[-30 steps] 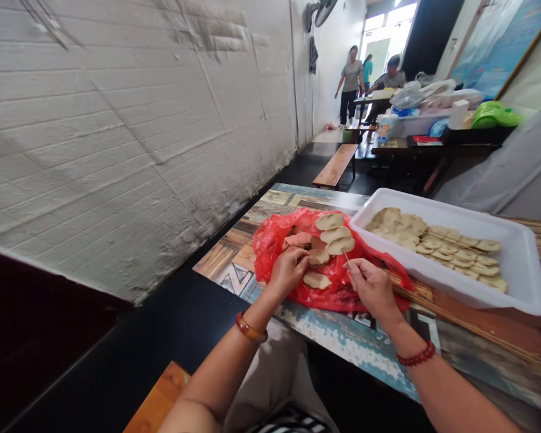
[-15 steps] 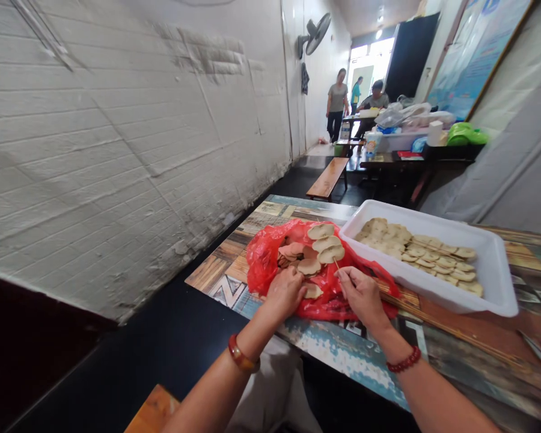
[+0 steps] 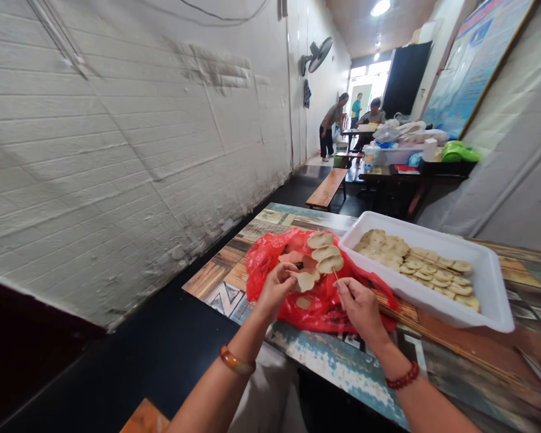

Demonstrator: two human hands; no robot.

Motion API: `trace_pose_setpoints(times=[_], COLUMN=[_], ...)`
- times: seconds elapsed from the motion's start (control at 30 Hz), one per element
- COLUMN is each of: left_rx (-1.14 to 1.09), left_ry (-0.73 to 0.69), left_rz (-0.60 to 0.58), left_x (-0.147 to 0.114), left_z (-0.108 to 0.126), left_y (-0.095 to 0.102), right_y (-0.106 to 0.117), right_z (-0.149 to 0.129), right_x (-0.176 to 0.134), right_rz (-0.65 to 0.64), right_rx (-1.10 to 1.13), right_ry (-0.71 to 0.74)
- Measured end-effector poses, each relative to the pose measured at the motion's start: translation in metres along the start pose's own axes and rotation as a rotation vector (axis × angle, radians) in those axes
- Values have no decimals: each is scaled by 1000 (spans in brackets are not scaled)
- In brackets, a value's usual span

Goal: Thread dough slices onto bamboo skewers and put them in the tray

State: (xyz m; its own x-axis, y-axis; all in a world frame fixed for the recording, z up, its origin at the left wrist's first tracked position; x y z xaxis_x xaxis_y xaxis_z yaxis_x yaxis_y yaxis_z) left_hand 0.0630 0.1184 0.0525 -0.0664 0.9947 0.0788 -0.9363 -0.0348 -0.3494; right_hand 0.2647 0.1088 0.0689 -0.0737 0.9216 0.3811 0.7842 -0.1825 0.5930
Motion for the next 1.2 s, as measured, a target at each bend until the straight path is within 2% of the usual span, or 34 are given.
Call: trace_pose_setpoints(times=[0.23, 0.33, 0.4, 0.53, 0.67, 0.97, 1.2], left_rx=[-296, -409, -467, -445, -453, -533, -514], left_ry=[156, 154, 144, 143, 157, 162, 146], left_rz=[136, 162, 131, 40, 85, 214, 233], left_x=[6, 6, 7, 11, 15, 15, 22], left_z=[-8, -5, -2, -2, -8, -9, -13], left_y=[2, -8, -20, -44, -54, -57, -54], right_y=[-5, -9, -13, -16, -16, -12, -11], right_z=[-4, -6, -7, -7, -7, -14, -16], right_x=[-4, -7, -9, -11, -11, -10, -6], right_rz=[-20, -32, -48, -62, -52, 15, 46], right_rx=[20, 13, 11, 7, 2, -38, -65], right_ry=[42, 75, 94, 109, 112, 181, 203])
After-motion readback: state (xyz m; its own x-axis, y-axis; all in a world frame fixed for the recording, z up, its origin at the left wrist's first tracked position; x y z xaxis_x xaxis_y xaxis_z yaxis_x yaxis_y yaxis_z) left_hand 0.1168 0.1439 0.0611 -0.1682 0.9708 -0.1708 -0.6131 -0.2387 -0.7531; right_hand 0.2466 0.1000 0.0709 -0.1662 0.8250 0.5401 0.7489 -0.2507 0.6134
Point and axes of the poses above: each hand's wrist, its own x-axis towards the middle knuckle, its own y-axis out of the back of the hand, z = x × y, the point moved 8 cm from there along x, towards the middle knuckle, and after that the axes turned 13 degrees about -x, right-handed, at the moved point
